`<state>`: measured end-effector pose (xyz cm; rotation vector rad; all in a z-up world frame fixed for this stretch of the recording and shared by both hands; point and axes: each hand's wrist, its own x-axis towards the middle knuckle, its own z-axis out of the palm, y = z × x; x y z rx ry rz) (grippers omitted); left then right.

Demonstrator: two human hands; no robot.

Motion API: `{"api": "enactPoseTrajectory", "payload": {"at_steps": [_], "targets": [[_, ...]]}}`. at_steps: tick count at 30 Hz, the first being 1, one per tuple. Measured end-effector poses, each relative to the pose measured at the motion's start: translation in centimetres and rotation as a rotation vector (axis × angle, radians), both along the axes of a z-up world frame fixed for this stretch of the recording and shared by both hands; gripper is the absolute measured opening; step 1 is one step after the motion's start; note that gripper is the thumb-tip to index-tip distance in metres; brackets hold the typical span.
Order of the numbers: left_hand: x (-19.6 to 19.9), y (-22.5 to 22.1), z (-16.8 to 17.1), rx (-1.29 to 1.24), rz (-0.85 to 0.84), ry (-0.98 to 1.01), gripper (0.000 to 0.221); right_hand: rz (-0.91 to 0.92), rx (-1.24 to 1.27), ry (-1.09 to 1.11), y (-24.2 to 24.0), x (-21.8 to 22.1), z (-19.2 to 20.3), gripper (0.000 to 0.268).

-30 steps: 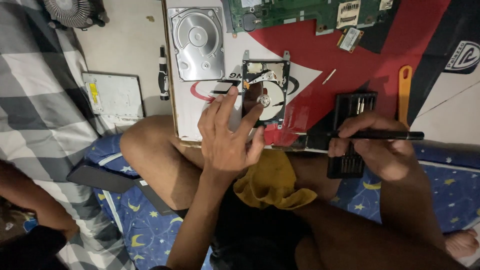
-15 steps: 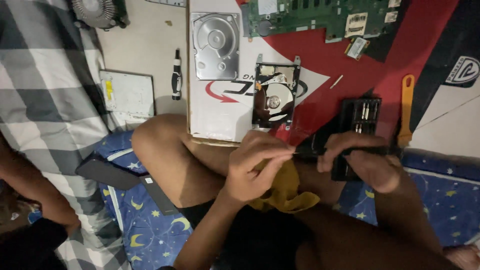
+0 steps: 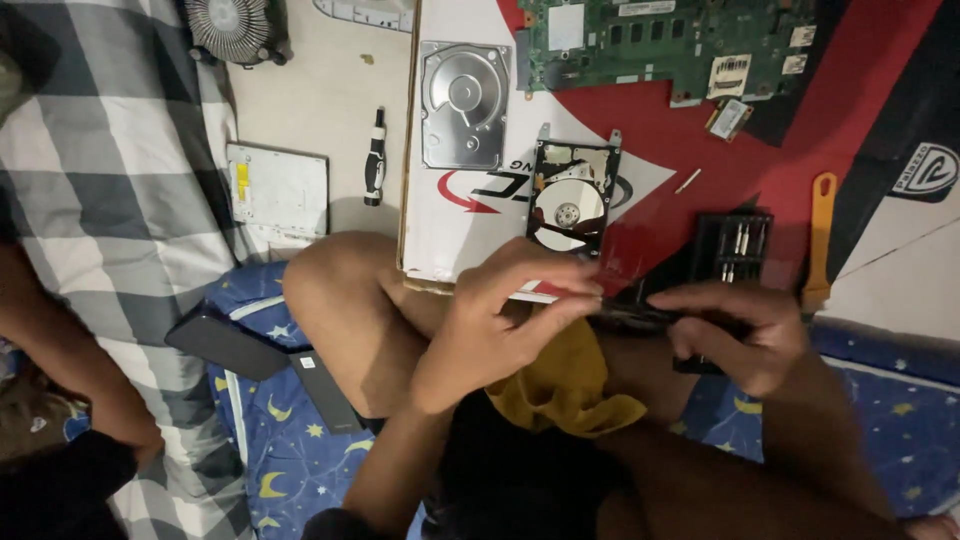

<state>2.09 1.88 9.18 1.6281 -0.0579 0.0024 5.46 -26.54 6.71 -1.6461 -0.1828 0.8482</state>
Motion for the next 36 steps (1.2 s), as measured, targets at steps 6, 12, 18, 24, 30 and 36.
{"api": "enactPoseTrajectory", "payload": {"at_steps": [6,12,18,24,30,36], "targets": [[5.7,5.1,-3.1,0.317,0.328,-0.089,0.015,-0.071,-0.161,0.006,-0.3,0.7,0.2,0.025],[12.4,11.1,-7.0,0.657,0.677,-0.18,0.01,-0.041,-0.072,-0.05,-0.6,1.2,-0.5,0.026],[13.6,11.6,-8.3,0.783,0.675,-0.278,0.011,-0.086,0.099,0.06,-0.8,1.1,-1.2,0.028],[13.3,11.4,-8.7,0.777,0.656,-0.244,0.009,-0.082,-0.014,-0.027,-0.7,1.3,-0.9,0.026],[8.5,6.5,-2.2,0.268,0.566,0.001,0.008,-0.071,-0.118,-0.138,0.0,1.2,0.4,0.025],[-0.4,-2.6,-2.0,-1.197,0.213,0.447,0.009,-0.142,-0.113,-0.289,0.8,-0.3,1.2,0.022]]}}
